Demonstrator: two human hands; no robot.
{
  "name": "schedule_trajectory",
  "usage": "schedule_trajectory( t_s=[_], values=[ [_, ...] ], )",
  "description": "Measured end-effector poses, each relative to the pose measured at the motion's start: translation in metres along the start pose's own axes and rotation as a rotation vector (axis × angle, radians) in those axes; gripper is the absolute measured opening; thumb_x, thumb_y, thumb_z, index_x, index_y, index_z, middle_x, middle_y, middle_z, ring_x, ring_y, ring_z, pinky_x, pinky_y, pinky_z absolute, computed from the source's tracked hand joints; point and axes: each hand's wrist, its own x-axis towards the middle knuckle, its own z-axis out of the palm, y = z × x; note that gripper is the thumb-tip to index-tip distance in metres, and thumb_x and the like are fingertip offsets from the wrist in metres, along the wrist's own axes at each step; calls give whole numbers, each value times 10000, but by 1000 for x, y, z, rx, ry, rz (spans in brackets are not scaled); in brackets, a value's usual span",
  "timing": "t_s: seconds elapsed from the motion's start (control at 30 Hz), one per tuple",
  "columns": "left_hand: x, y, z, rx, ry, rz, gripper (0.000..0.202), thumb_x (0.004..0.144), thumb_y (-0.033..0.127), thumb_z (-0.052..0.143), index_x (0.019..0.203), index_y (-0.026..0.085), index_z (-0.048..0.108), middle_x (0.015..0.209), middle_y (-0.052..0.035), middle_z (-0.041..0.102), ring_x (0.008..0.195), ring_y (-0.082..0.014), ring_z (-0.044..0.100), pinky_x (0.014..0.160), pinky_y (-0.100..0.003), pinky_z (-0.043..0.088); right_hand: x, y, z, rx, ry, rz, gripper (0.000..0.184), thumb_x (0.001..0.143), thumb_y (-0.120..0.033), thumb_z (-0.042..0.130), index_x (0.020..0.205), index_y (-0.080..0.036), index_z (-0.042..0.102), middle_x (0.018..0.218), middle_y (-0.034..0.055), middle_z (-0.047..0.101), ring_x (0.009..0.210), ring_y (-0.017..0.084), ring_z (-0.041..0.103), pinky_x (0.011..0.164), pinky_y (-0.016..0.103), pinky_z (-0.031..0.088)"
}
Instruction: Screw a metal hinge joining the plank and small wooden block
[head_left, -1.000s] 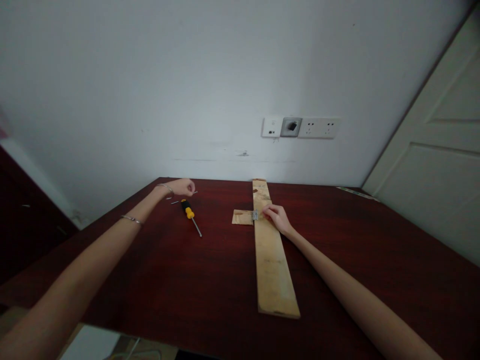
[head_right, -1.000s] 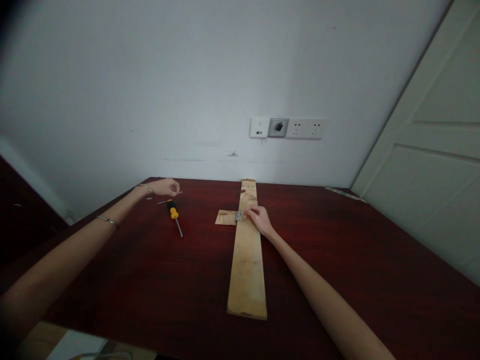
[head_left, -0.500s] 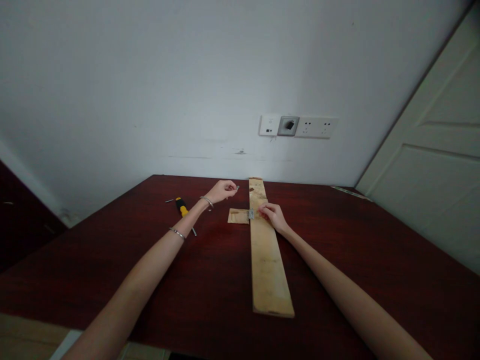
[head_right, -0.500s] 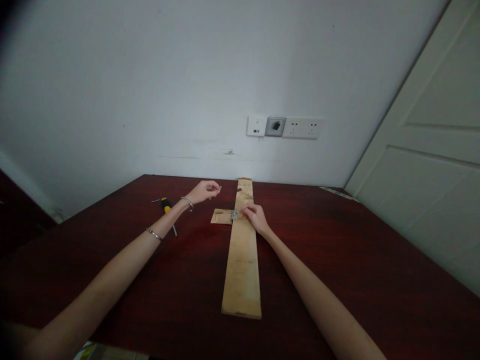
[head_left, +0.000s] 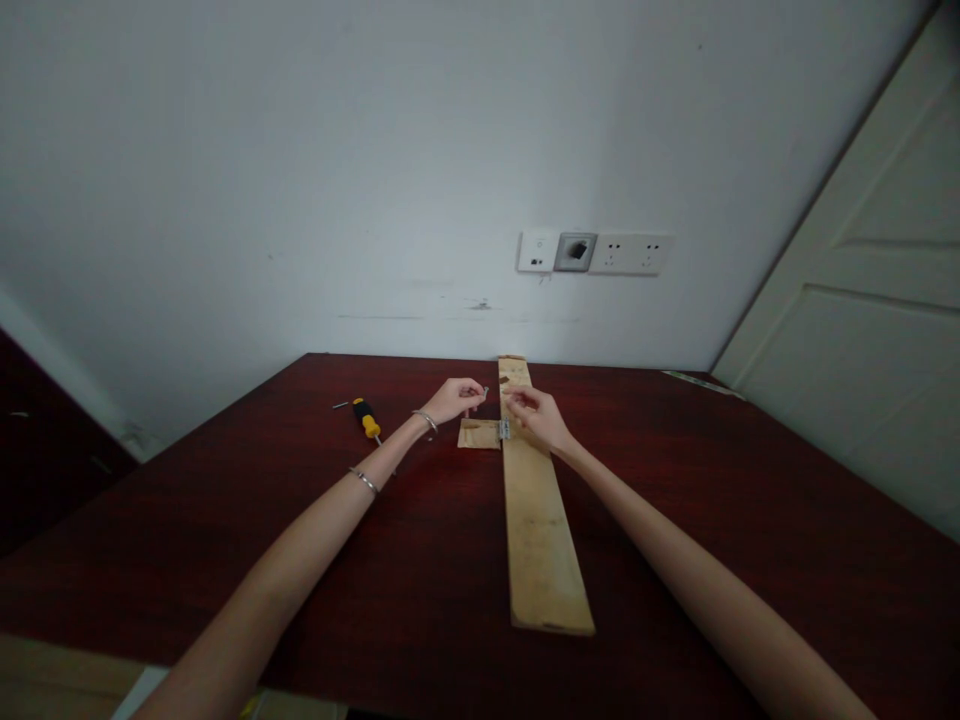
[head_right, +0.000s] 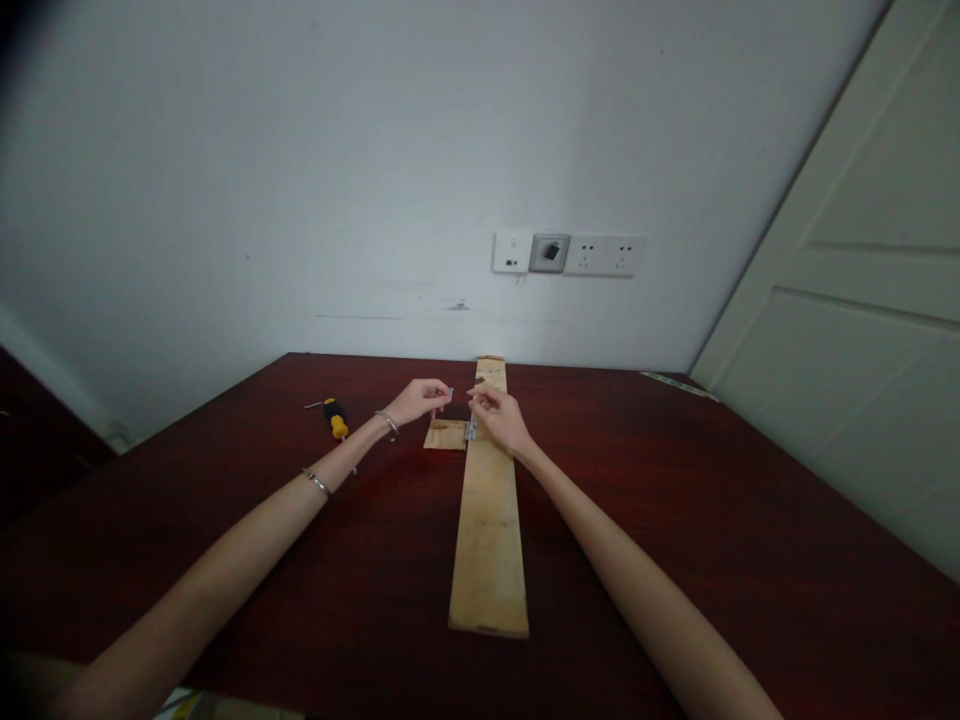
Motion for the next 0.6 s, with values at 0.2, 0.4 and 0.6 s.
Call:
schedule_trajectory(
  t_s=[0.2, 0.4, 0.6],
  values=[
    [0, 0, 5, -22, -10, 11, 159, 771, 253, 636, 823, 107, 597, 574, 23, 554, 501, -85, 524, 467, -198, 438, 9, -10, 12, 12, -23, -19, 302, 720, -378, 615, 925, -163, 673, 726, 26, 614, 597, 123, 510, 551, 251, 435],
    [0, 2, 11, -38, -30, 11, 159, 774, 255, 640, 820, 108, 601, 583, 22, 560, 526, -86, 533, 471, -184, 424, 9, -6, 17, 7, -14, -17, 278, 693, -392, 646, 843, -158, 664, 735, 32, 625, 621, 128, 532, 592, 258, 441],
    [0, 1, 16, -64, -55, -16, 167, 757, 247, 658, 814, 102, 599, 588, 18, 568, 521, -92, 544, 485, -200, 450, 9, -2, 17, -21, -14, -15, 249, 697, -415, 637, 766, -176, 644, 718, 31, 629, 622, 137, 531, 589, 256, 431]
  ],
)
